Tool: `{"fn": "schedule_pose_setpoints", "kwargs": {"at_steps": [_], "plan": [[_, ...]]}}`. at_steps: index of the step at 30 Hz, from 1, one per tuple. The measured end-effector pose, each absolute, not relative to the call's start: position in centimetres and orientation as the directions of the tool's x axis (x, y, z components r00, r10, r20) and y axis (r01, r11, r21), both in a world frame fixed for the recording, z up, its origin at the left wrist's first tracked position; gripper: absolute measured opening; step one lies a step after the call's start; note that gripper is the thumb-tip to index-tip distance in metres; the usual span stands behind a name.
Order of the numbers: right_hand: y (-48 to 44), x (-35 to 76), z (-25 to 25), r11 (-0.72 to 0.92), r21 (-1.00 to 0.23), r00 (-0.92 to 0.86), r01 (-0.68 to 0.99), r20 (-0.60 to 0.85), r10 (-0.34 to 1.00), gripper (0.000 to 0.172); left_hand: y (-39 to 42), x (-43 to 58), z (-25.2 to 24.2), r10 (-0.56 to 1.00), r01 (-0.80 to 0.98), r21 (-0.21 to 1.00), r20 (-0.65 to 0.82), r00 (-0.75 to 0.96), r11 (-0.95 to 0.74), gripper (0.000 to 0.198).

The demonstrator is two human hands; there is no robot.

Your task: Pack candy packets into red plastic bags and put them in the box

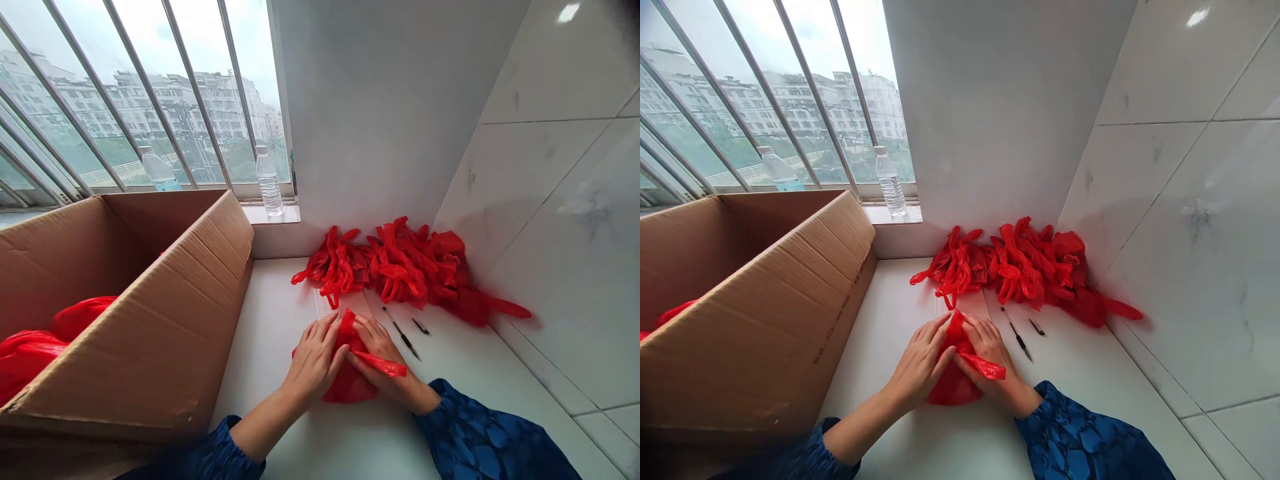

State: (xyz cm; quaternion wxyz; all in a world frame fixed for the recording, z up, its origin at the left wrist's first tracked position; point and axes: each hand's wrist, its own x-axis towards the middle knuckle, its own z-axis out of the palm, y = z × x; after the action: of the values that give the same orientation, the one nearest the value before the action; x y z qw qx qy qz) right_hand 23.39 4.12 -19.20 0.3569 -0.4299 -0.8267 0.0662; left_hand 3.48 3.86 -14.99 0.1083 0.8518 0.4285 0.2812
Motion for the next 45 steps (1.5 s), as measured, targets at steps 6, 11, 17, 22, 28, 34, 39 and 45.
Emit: {"fn": "schedule_pose_setpoints", "kwargs": {"at_steps": [6, 11, 17, 22, 28, 34, 39, 45], "plan": [[4.8, 23.6, -23.8, 0.576, -0.095, -0.5, 0.812, 0.395, 0.77, 0.066, 4.1, 3.3, -18.9, 0.739, 0.759, 0.074, 0.307, 0.6, -0.647, 0.048], [4.9, 23.3, -23.9, 0.547, -0.077, -0.487, 0.833, 0.366, 0.793, 0.067, 4.3, 3.2, -19.8, 0.741, 0.759, 0.092, 0.319, 0.591, -0.645, 0.041], [5.0, 23.5, -24.4, 0.548, -0.076, -0.492, 0.833, 0.351, 0.796, 0.066, 4.2, 3.1, -19.9, 0.733, 0.745, 0.118, 0.331, 0.594, -0.656, 0.046], [5.0, 23.7, -24.7, 0.593, -0.121, -0.515, 0.796, 0.38, 0.769, 0.076, 4.1, 3.4, -19.8, 0.743, 0.745, 0.144, 0.318, 0.588, -0.651, 0.052], [3.9, 24.2, -22.0, 0.578, -0.308, -0.463, 0.756, 0.372, 0.804, 0.075, 4.1, 2.6, -19.1, 0.733, 0.704, 0.227, 0.328, 0.595, -0.673, 0.065], [2.2, 26.2, -19.5, 0.634, -0.404, -0.449, 0.659, 0.466, 0.763, 0.071, 2.7, 1.4, -16.7, 0.783, 0.705, 0.343, 0.211, 0.586, -0.62, 0.095], [1.4, 25.4, -17.9, 0.608, -0.637, -0.362, 0.473, 0.489, 0.794, 0.015, 1.6, 3.3, -15.3, 0.801, 0.61, 0.552, 0.202, 0.563, -0.568, 0.085], [-0.7, 24.8, -15.1, 0.351, -0.936, -0.248, 0.021, 0.335, 0.909, 0.027, 0.2, 4.5, -11.4, 0.836, 0.543, 0.678, 0.201, 0.511, -0.495, 0.015]]}}
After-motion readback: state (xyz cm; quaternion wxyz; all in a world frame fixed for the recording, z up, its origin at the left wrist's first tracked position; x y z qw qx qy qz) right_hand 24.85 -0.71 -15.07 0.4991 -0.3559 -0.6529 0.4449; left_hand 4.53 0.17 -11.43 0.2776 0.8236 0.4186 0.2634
